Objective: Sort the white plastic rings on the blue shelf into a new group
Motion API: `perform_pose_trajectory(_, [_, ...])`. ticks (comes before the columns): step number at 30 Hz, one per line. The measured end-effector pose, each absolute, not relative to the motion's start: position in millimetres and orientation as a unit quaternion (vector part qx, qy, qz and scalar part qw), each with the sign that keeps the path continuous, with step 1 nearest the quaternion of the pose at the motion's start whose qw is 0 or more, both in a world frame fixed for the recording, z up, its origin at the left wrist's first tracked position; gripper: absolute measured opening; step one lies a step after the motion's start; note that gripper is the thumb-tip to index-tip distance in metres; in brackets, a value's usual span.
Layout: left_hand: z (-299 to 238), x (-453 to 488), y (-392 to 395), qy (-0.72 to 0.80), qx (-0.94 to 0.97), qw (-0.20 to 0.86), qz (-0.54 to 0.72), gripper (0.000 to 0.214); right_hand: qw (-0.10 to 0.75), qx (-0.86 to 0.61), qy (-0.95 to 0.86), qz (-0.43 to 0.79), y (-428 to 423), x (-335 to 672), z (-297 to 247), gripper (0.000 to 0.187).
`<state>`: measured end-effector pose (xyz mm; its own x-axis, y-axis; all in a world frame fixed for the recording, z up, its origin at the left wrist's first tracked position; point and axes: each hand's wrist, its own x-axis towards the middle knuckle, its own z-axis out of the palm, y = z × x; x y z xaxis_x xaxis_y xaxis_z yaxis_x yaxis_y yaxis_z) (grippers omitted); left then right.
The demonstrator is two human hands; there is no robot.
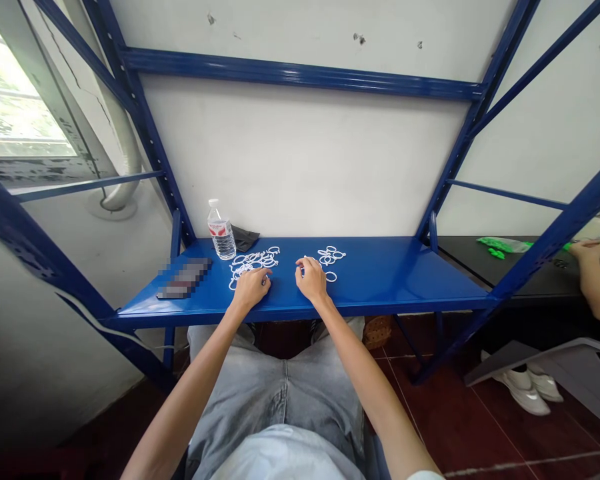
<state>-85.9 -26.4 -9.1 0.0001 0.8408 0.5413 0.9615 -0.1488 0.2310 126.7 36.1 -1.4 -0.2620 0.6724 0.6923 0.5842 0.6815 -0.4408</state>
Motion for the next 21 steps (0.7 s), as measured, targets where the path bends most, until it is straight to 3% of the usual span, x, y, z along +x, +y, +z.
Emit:
perform_pose_trajectory(4, [-9.0,-89.6,-28.5,-0.565,-0.743,0.068,-0.353,0.029,0.413,-0.357,-0.836,0.055,33.6,126.5,-1.4,0.021])
perform_pose_trajectory(8, [-7.3,-91.0,-32.0,-0.481,-0.774,0.023,-0.411,0.028,0.366,-0.321,-0.87,0.077,33.4,128.6,-2.6,0.037])
perform_pose_trajectory(15, [-6.0,-90.3,-34.4,-0.465,-0.781,-0.026,-0.415,0.028,0.312,-0.271,-0.905,0.099,35.8,130.0,-3.6,0.047])
perform_pose_trajectory(18, [-6.1,-90.2,-34.1,-0.468,-0.791,-0.034,-0.392,0.029,0.303,-0.258,-0.912,0.096,35.6,128.9,-2.3,0.038])
perform_pose_trajectory(21, [-5.9,-90.0,-33.3,-0.472,-0.8,-0.035,-0.37,0.032,0.286,-0.258,-0.919,0.085,35.3,127.6,-1.3,0.018])
